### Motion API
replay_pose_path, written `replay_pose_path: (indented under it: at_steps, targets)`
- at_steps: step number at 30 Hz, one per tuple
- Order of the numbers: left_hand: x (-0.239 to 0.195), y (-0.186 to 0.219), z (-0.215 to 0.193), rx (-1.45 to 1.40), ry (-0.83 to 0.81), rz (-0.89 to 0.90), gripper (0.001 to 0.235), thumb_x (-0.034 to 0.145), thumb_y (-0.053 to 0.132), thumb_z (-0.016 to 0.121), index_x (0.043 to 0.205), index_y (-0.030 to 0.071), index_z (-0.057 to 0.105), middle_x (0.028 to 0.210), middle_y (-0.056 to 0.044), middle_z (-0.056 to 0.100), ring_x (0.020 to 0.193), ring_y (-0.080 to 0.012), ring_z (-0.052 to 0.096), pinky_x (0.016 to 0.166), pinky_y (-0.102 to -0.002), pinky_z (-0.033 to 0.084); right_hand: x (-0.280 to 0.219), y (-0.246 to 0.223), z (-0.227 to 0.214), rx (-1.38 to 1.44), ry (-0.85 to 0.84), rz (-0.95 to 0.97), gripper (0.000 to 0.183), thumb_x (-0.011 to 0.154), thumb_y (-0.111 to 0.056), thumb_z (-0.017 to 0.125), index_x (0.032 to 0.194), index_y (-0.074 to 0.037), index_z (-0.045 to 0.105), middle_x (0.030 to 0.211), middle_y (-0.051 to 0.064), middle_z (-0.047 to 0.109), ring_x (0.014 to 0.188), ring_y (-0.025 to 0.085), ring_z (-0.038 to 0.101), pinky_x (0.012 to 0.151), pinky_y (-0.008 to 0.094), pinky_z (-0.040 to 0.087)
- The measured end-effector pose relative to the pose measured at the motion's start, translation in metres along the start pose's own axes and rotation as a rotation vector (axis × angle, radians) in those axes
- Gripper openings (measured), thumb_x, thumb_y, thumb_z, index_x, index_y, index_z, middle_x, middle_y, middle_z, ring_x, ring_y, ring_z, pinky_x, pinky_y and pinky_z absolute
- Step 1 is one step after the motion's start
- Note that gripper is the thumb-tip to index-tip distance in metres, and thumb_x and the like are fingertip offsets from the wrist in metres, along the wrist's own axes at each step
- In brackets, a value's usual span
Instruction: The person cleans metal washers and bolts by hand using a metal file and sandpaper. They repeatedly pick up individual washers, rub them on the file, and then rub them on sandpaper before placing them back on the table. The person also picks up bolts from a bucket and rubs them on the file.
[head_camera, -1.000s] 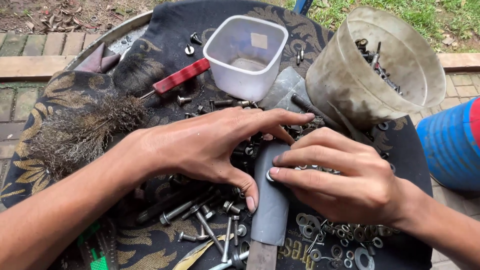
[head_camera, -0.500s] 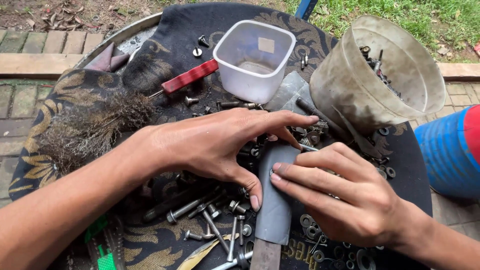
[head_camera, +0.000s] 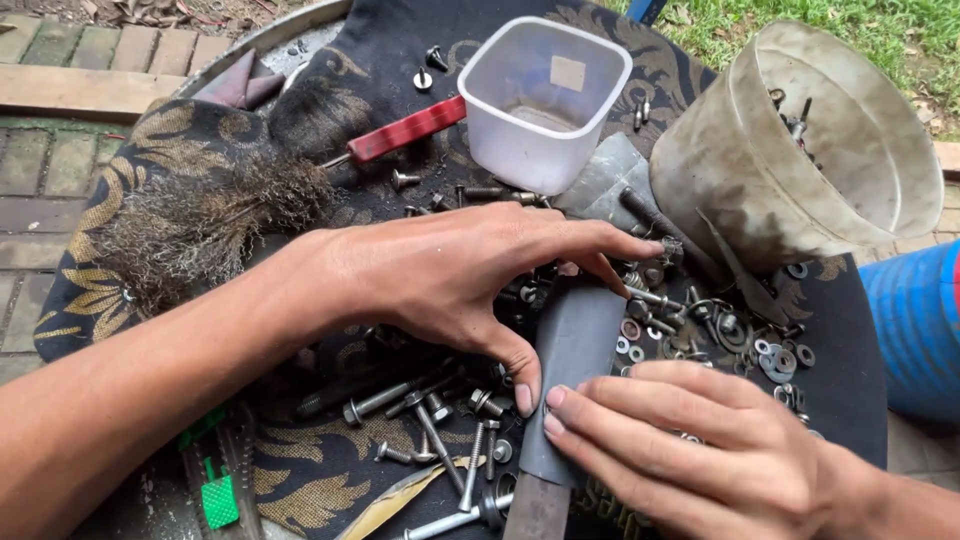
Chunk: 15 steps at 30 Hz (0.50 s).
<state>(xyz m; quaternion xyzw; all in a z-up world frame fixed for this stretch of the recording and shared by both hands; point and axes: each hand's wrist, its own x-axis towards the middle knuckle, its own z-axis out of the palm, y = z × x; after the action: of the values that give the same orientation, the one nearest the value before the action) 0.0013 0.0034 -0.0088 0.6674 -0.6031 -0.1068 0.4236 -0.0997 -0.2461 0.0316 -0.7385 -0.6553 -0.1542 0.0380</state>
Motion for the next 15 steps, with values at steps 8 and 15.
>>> replay_pose_path:
  at_steps: [8, 15]
  targets:
    - [0.0, 0.0, -0.002, -0.026, -0.008, 0.01, 0.098, 0.079, 0.054, 0.074, 0.154, 0.008, 0.03, 0.149, -0.018, 0.06, 0.137, -0.0285, 0.064, 0.112, -0.041, 0.051, 0.007, 0.014, 0.003, 0.008, 0.092, -0.063, 0.023, 0.102, -0.013, 0.055, 0.106, -0.002, 0.075, 0.112, 0.013, 0.072, 0.101, 0.027, 0.073, 0.088, 0.036, 0.063]
    - [0.0, -0.001, 0.0, -0.023, 0.002, 0.008, 0.101, 0.077, 0.052, 0.08, 0.154, 0.009, 0.03, 0.144, -0.017, 0.065, 0.135, -0.0284, 0.066, 0.11, -0.039, 0.052, 0.007, 0.002, -0.001, 0.088, 0.032, -0.023, 0.013, 0.104, -0.017, 0.066, 0.11, -0.01, 0.075, 0.119, 0.0, 0.072, 0.102, 0.013, 0.072, 0.094, 0.029, 0.061]
